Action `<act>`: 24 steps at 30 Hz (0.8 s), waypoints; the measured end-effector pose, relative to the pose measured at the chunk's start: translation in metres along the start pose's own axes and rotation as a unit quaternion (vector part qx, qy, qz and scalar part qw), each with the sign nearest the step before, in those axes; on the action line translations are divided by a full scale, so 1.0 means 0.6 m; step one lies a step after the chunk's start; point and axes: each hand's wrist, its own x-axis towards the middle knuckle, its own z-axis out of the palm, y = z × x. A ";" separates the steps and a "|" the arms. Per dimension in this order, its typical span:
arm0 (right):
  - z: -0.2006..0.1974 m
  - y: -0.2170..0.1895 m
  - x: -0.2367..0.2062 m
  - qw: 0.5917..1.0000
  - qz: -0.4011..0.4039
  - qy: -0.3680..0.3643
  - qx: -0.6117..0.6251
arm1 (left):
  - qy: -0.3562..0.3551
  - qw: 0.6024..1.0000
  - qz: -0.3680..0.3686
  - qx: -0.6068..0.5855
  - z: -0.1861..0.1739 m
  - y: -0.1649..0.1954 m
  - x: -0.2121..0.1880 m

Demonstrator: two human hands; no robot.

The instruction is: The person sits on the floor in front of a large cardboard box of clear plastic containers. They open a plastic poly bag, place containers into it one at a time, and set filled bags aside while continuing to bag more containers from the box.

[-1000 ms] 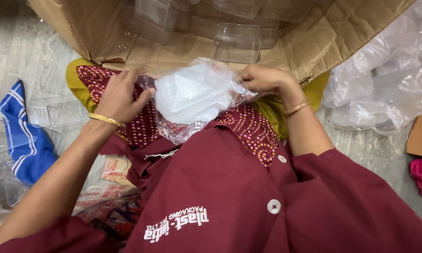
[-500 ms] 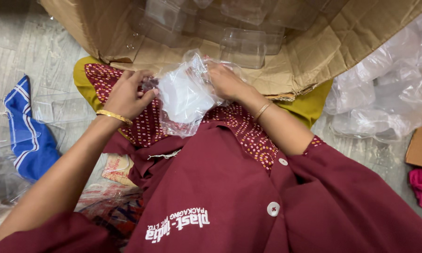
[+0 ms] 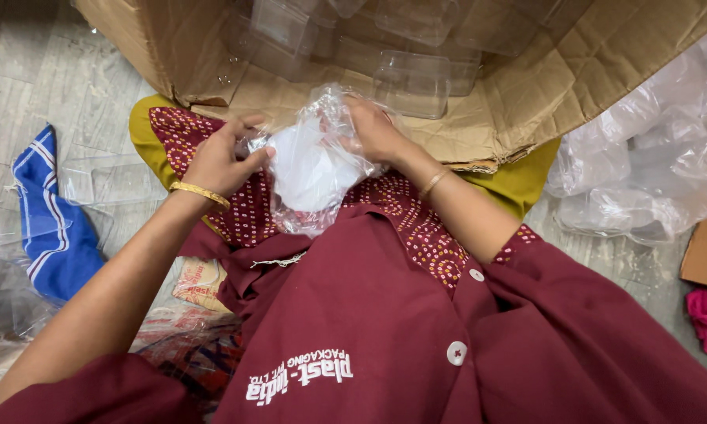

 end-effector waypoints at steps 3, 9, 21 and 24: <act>-0.021 -0.034 -0.006 0.986 0.095 0.003 0.135 | -0.029 1.000 -0.012 0.001 -0.008 -0.002 0.004; -0.087 -0.070 -0.018 0.932 0.053 0.041 0.356 | -0.136 0.986 -0.086 -0.030 -0.100 -0.007 0.009; 0.012 -0.037 -0.015 0.890 0.182 0.138 0.394 | -0.163 0.892 -0.041 0.420 -0.198 0.014 -0.029; 0.013 -0.037 -0.018 0.925 0.122 0.151 0.327 | -0.029 0.956 0.166 0.239 -0.141 0.039 -0.007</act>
